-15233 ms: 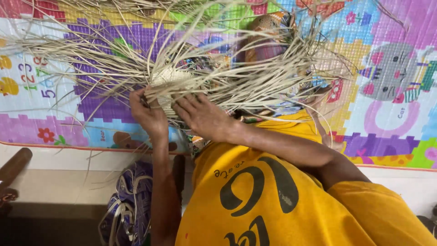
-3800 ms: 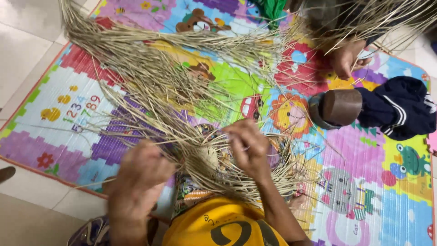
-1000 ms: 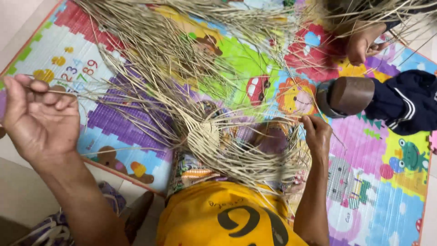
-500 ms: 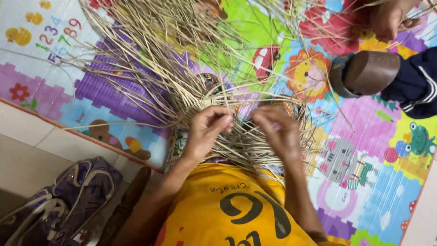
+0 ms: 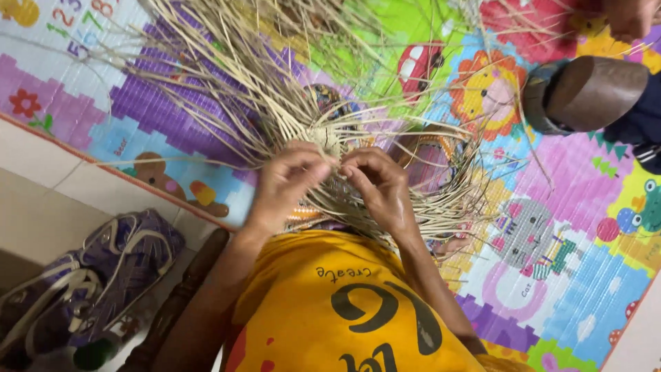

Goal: Weaving dried straw strands together to create a circular mat or basket base

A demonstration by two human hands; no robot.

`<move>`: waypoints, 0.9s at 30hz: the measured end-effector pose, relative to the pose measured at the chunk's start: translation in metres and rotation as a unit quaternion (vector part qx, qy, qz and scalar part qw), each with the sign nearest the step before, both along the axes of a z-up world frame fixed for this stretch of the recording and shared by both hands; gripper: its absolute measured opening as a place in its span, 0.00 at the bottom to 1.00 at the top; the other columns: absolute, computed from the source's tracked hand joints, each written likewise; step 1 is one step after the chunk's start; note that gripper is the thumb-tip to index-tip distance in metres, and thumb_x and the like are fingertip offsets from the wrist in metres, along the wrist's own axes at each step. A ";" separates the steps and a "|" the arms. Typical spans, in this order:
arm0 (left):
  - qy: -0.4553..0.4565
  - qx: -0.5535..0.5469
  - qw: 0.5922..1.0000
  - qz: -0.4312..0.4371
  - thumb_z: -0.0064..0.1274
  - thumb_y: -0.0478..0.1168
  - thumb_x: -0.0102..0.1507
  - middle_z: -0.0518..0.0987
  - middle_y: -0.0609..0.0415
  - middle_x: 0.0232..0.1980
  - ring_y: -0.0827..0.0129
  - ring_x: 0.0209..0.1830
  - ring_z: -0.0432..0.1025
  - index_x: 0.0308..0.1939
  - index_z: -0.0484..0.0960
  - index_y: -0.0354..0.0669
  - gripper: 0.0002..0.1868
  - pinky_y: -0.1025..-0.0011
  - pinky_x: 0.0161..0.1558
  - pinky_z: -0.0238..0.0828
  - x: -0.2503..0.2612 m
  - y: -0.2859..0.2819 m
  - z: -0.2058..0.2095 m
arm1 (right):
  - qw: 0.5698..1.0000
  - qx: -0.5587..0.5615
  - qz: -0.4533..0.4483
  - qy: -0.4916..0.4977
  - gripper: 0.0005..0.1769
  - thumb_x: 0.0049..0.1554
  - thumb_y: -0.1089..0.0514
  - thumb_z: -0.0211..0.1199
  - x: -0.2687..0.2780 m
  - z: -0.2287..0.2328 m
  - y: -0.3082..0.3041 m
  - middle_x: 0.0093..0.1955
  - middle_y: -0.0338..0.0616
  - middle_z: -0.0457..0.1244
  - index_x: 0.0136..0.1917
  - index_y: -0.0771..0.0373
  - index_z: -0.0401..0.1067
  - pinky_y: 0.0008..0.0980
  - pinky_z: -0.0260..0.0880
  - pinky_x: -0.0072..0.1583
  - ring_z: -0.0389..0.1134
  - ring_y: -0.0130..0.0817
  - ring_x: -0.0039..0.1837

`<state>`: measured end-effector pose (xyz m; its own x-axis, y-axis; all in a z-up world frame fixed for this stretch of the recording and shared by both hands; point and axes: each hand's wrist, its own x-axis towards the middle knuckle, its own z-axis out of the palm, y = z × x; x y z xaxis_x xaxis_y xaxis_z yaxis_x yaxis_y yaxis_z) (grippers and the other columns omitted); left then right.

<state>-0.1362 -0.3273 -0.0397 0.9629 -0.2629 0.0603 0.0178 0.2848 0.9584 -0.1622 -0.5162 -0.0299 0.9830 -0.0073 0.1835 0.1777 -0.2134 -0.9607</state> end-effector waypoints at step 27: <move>-0.133 0.425 0.890 0.096 0.65 0.32 0.63 0.72 0.54 0.36 0.72 0.24 0.62 0.44 0.88 0.36 0.07 0.73 0.23 0.61 0.031 0.052 -0.021 | 0.988 -0.146 0.031 0.043 0.06 0.55 0.68 0.72 0.085 -0.051 0.012 0.36 0.41 0.64 0.37 0.63 0.78 0.20 0.56 0.32 0.54 0.24 0.32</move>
